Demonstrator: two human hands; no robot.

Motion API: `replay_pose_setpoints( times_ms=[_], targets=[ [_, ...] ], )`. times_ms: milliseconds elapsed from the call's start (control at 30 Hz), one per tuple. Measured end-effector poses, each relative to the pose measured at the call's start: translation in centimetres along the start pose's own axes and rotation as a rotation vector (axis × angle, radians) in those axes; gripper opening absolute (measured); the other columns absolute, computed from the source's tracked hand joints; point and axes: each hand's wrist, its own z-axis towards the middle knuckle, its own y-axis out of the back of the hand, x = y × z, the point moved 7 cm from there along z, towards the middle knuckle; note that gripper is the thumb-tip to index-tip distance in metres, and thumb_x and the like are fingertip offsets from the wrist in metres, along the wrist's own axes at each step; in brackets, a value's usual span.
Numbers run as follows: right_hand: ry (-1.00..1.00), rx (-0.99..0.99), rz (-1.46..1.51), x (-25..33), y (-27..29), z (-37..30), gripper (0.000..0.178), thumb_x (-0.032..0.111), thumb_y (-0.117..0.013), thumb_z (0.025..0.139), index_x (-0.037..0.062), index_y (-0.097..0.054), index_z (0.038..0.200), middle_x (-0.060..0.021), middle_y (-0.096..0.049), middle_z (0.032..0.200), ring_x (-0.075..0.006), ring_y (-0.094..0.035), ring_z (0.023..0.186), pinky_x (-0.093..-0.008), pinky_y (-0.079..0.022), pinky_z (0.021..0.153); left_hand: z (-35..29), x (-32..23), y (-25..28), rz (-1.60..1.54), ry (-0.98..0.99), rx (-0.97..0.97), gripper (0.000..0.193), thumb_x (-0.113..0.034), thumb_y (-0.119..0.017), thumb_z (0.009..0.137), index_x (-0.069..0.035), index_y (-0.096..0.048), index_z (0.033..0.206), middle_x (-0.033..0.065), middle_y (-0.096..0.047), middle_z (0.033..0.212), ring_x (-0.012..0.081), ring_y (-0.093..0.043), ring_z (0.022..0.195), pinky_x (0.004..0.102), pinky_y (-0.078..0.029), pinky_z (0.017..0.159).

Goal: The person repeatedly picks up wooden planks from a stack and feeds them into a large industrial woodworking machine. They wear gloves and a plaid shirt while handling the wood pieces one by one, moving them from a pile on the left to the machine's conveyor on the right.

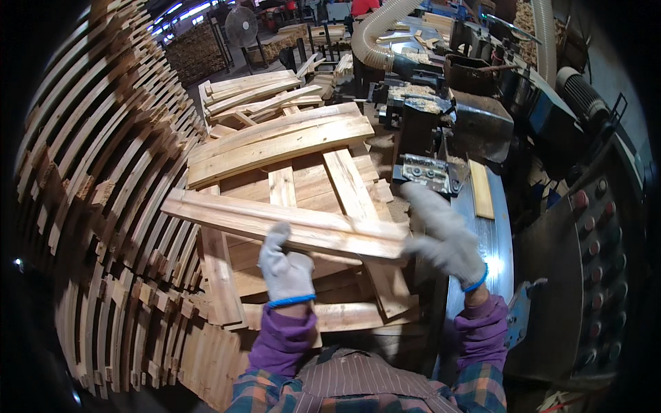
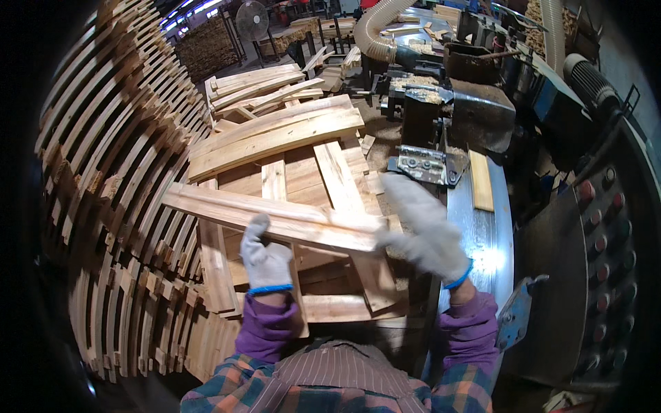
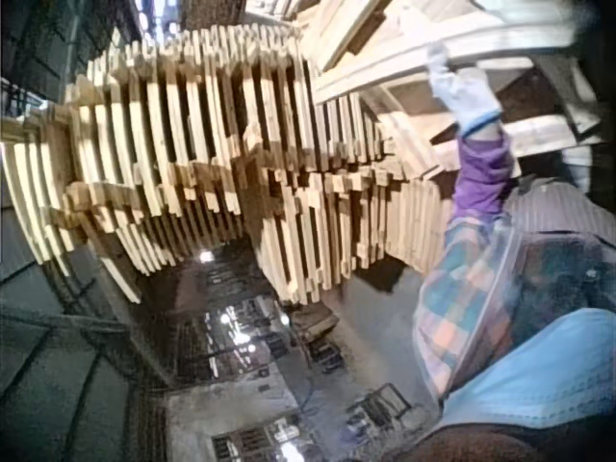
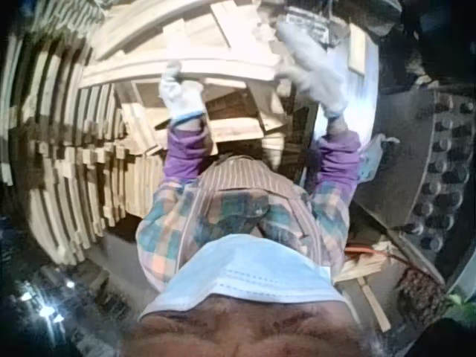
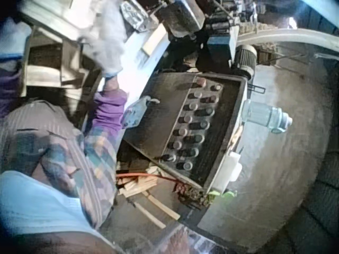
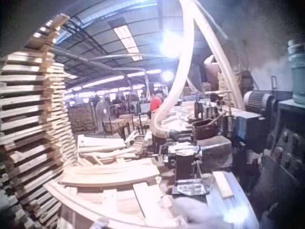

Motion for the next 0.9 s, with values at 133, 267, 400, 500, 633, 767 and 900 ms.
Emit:
replay_pose_setpoints(
  times_ms=[133,267,400,500,633,767,900],
  targets=[
    [0.095,0.307,-0.439,6.1,-3.6,-3.6,0.074,0.045,-0.069,0.084,0.0067,-0.042,0.141,-0.0186,-0.046,0.136,-0.0342,-0.056,0.112,-0.0393,-0.047,0.096,-4.6,-2.7,-3.6,-0.451,-0.066,0.205,0.033,0.004,-0.055,0.08,0.003,-0.057,0.113,0.013,-0.061,0.12,0.0221,-0.061,0.108,0.0326,-0.051,0.094],
    [-0.234,0.021,-0.247,6.9,0.1,-13.9,0.069,0.038,-0.069,0.081,0.0028,-0.049,0.136,-0.0206,-0.051,0.129,-0.0346,-0.06,0.094,-0.0424,-0.048,0.084,-9.5,-5.2,-10.3,-0.513,-0.044,0.556,0.029,0.004,-0.051,0.085,0.004,-0.058,0.113,0.014,-0.064,0.121,0.0218,-0.063,0.108,0.0268,-0.053,0.089],
    [-0.756,-0.246,-0.059,6.9,1.8,-27.1,0.063,0.033,-0.068,0.083,0.0005,-0.052,0.135,-0.0225,-0.052,0.135,-0.039,-0.056,0.108,-0.0421,-0.046,0.092,-15.4,-1.4,-20.3,-1.109,0.7,0.889,0.027,-0.006,-0.047,0.097,0.006,-0.058,0.119,0.0135,-0.066,0.111,0.0201,-0.067,0.09,0.0289,-0.057,0.078],
    [-1.176,-0.108,-0.413,5.0,1.0,-30.7,0.066,0.02,-0.068,0.082,0.0007,-0.047,0.141,-0.0214,-0.049,0.139,-0.0396,-0.052,0.119,-0.0419,-0.043,0.1,-15.0,-2.9,-20.5,-1.042,0.63,0.979,0.027,-0.012,-0.049,0.1,0.004,-0.055,0.12,0.016,-0.065,0.108,0.0263,-0.068,0.094,0.0356,-0.059,0.082],
    [-0.637,-0.275,-0.889,-3.2,-1.1,-26.7,0.044,0.013,-0.067,0.077,0.0009,-0.054,0.118,-0.0155,-0.053,0.106,-0.0354,-0.052,0.102,-0.0486,-0.042,0.087,-12.5,-5.5,-18.9,-0.845,0.451,0.901,0.02,-0.006,-0.055,0.096,0.006,-0.062,0.11,0.0146,-0.068,0.1,0.0226,-0.07,0.086,0.0303,-0.06,0.074],
    [-0.555,-0.149,-0.96,-16.8,0.5,-17.4,0.02,0.017,-0.059,0.083,0.0086,-0.055,0.1,-0.0108,-0.053,0.1,-0.0277,-0.05,0.096,-0.0409,-0.04,0.084,-10.5,-4.5,-18.3,-0.635,0.538,1.01,0.027,-0.005,-0.044,0.099,0.007,-0.057,0.119,0.0177,-0.065,0.115,0.0234,-0.065,0.102,0.0287,-0.055,0.09],
    [-0.611,-0.216,-0.92,-21.7,2.8,-15.2,0.028,0.025,-0.06,0.086,0.0057,-0.058,0.106,-0.0156,-0.058,0.106,-0.0316,-0.053,0.102,-0.0434,-0.041,0.09,-9.2,-3.4,-19.5,-0.64,0.22,1.002,0.028,-0.011,-0.047,0.099,0.008,-0.056,0.118,0.0161,-0.065,0.108,0.0231,-0.066,0.096,0.0297,-0.058,0.082]
  ],
)
